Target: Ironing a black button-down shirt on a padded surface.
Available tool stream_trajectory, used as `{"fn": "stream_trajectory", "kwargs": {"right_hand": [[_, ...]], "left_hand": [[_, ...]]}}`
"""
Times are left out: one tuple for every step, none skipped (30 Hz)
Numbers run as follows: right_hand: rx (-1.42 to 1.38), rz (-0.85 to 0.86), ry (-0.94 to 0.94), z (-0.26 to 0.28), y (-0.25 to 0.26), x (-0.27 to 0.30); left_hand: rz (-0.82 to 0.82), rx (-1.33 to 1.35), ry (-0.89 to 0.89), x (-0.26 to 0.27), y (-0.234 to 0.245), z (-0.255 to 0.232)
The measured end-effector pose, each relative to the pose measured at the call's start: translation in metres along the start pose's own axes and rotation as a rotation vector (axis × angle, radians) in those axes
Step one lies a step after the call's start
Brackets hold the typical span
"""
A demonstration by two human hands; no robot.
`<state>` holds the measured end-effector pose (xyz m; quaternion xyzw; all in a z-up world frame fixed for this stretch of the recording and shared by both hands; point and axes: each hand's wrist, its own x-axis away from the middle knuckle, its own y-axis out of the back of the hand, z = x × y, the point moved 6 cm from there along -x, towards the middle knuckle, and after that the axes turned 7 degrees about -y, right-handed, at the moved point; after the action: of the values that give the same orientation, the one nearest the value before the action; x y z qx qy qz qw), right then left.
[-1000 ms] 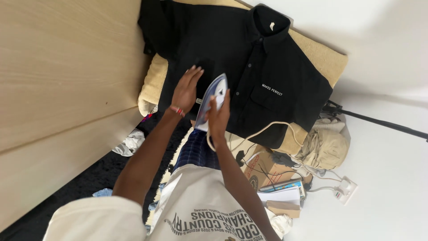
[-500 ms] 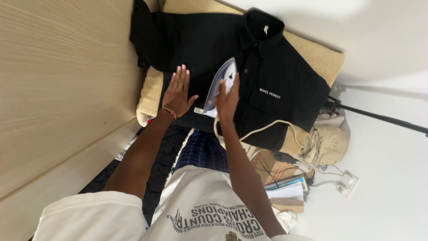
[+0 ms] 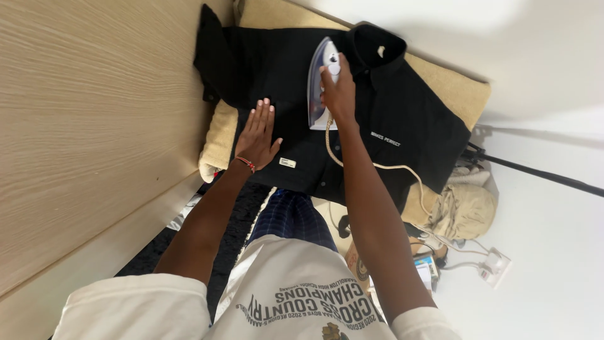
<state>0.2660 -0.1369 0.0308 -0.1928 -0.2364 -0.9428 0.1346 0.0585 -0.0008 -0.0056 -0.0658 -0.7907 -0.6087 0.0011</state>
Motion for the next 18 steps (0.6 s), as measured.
{"fn": "stream_trajectory", "kwargs": {"right_hand": [[0.004,-0.01,-0.001,-0.001,0.007,0.007],[0.021,0.04,-0.014,-0.001,0.007,0.011],[0.038,0.089,-0.027,0.0,0.007,0.016],[0.039,0.088,-0.025,0.001,0.008,0.026],[0.002,0.107,-0.05,0.001,0.008,0.036],[-0.036,0.121,-0.075,0.0,0.01,0.047],[-0.038,0.115,-0.075,0.006,0.014,0.06],[0.022,0.114,-0.094,0.011,0.017,0.072],[0.082,0.114,-0.113,0.017,0.019,0.085],[0.079,0.112,-0.107,0.019,0.022,0.091],[0.087,0.123,-0.109,0.021,0.025,0.097],[0.094,0.131,-0.114,0.022,0.029,0.103],[0.091,0.127,-0.11,0.023,0.036,0.105],[0.107,0.136,-0.036,0.029,0.042,0.106],[0.123,0.144,0.037,0.034,0.048,0.107],[0.121,0.138,0.039,0.038,0.056,0.109],[0.124,0.136,0.068,0.043,0.063,0.111],[0.128,0.14,0.097,0.048,0.068,0.114]], "left_hand": [[-0.003,0.006,-0.008,0.0,-0.001,-0.002],[-0.005,-0.02,-0.005,0.0,0.0,0.0],[-0.006,-0.046,-0.001,0.0,0.002,0.002],[-0.008,-0.046,-0.001,0.0,0.003,0.002],[-0.005,-0.045,-0.002,0.001,0.003,0.001],[-0.002,-0.045,-0.01,0.0,0.004,0.0],[-0.003,-0.044,-0.015,0.0,0.002,-0.001],[0.005,-0.012,-0.008,0.0,0.0,-0.001],[0.012,0.02,-0.001,0.0,-0.002,0.0],[0.007,0.014,-0.002,-0.001,0.0,0.0],[-0.039,0.081,-0.004,-0.001,0.004,-0.001],[-0.084,0.15,-0.009,-0.003,0.008,-0.003],[-0.088,0.146,-0.014,-0.004,0.021,-0.015],[-0.247,0.306,0.046,-0.006,0.042,-0.022],[-0.405,0.467,0.104,-0.005,0.061,-0.029],[-0.407,0.468,0.097,-0.01,0.077,-0.044],[-0.452,0.51,0.088,-0.012,0.096,-0.058],[-0.497,0.552,0.085,-0.013,0.114,-0.072]]}}
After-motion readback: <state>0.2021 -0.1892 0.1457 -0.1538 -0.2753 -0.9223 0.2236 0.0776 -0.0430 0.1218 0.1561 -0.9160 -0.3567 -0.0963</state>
